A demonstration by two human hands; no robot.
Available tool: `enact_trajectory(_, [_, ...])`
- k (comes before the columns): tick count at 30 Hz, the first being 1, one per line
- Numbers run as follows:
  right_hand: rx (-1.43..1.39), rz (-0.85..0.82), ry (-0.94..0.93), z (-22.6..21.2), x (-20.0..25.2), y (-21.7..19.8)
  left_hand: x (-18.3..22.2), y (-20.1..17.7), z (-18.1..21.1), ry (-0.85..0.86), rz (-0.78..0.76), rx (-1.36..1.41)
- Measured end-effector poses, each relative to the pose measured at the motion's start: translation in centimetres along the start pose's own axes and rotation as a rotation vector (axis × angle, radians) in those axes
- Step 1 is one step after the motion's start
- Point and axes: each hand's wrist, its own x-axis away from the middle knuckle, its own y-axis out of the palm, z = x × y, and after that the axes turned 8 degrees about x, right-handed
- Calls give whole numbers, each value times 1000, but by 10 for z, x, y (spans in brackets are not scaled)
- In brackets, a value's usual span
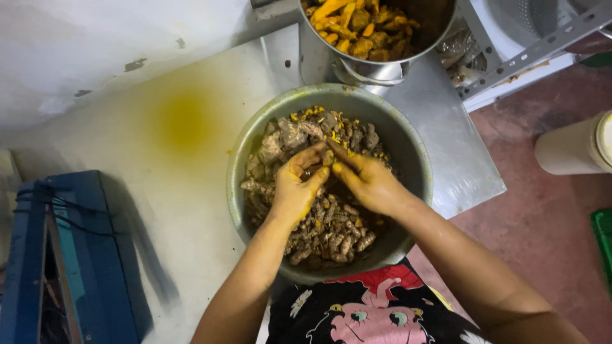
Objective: Peeling and breaking turmeric roots in a large bowl using a knife and hands
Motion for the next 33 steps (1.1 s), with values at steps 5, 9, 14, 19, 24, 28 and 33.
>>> enact_trajectory(5, [83, 45, -16, 24, 5, 15, 4, 2, 26, -21, -37, 35])
enact_trajectory(9, [-53, 102, -39, 15, -10, 12, -1, -2, 5, 15, -37, 37])
enact_trajectory(14, [-724, 0, 316, 86, -14, 40, 11, 9, 26, 26, 6, 30])
enact_trajectory(19, [-867, -77, 332, 64, -9, 24, 31, 24, 49, 15, 65, -116])
enact_trajectory(24, [-554, 13, 189, 70, -18, 31, 48, 47, 79, 258, -23, -779])
enact_trajectory(28, [-443, 50, 136, 104, -50, 31, 67, 38, 88, 394, 0, -1046])
enact_trajectory(33, [-183, -27, 8, 107, -54, 29, 99, 38, 119, 158, -81, -769])
